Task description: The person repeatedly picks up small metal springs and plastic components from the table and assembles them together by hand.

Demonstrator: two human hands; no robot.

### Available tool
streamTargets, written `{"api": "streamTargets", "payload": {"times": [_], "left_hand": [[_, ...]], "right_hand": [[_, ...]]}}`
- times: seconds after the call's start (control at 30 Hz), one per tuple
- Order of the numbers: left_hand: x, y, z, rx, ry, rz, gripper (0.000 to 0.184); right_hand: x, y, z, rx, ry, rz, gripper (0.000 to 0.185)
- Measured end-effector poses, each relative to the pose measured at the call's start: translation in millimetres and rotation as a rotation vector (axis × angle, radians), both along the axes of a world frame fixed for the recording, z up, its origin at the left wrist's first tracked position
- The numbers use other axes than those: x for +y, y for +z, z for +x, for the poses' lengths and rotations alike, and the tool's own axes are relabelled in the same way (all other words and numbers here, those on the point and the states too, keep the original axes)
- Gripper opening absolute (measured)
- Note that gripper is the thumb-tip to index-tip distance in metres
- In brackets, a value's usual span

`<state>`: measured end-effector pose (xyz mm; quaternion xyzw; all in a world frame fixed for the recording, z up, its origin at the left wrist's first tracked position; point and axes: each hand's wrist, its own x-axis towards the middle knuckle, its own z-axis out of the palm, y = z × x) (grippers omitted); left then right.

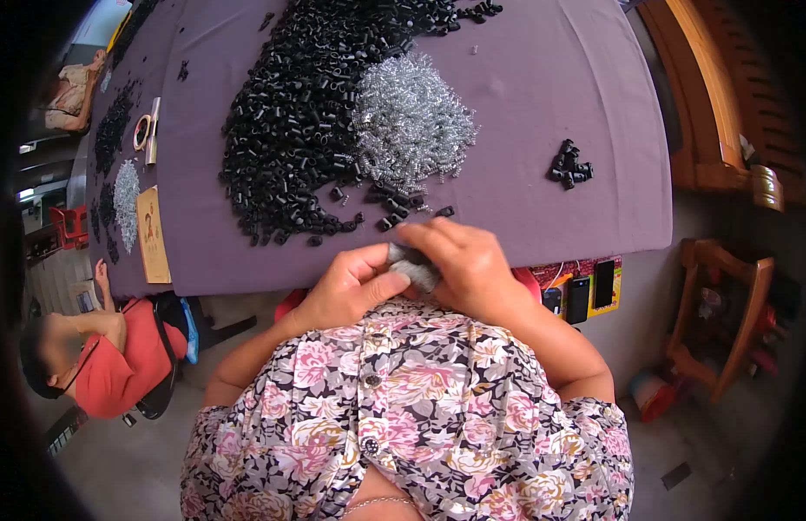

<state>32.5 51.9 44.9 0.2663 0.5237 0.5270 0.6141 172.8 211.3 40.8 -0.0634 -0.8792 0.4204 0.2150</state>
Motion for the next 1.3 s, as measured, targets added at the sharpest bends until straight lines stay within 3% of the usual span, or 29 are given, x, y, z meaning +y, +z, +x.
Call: {"api": "streamTargets", "payload": {"times": [0.07,0.17,0.23,0.43,0.57,0.7,0.77,0.87,1.2,1.3], "left_hand": [[0.5,-0.5,-8.2,-0.003,0.057,-0.032,0.026],[-6.5,-0.9,-18.2,0.268,0.19,-0.022,0.027],[-7.6,-1.9,-19.2,0.457,0.247,-0.02,0.022],[-1.3,-11.6,-22.5,1.164,0.154,0.139,0.017],[14.2,-14.1,-22.6,1.393,0.129,0.294,0.017],[16.1,-12.4,-28.3,1.461,0.082,0.297,0.02],[12.7,-12.4,-29.0,1.466,0.08,0.283,0.02],[5.3,-10.4,-29.8,1.469,0.076,0.257,0.02],[0.7,-10.1,-30.1,1.43,0.07,0.238,0.017],[0.8,-11.4,-30.6,1.436,0.062,0.239,0.016]], "right_hand": [[15.6,-2.5,7.9,0.001,-0.141,0.027,0.049],[45.8,-9.6,19.1,0.008,-0.412,0.122,0.04],[64.3,-7.7,30.0,-0.148,-0.566,0.119,0.042],[86.1,-15.1,43.7,-0.209,-0.746,0.187,0.058],[73.3,-11.7,37.8,-0.155,-0.698,0.147,0.044],[46.2,-13.0,23.4,-0.085,-0.392,0.072,0.023],[33.6,-13.4,11.9,-0.06,-0.27,0.014,0.024],[24.8,-14.8,-5.9,-0.039,-0.149,0.207,0.032],[25.2,-14.1,-16.8,-0.13,-0.147,0.292,0.041],[30.7,-15.4,-11.5,-0.015,-0.23,0.129,0.04]]}}
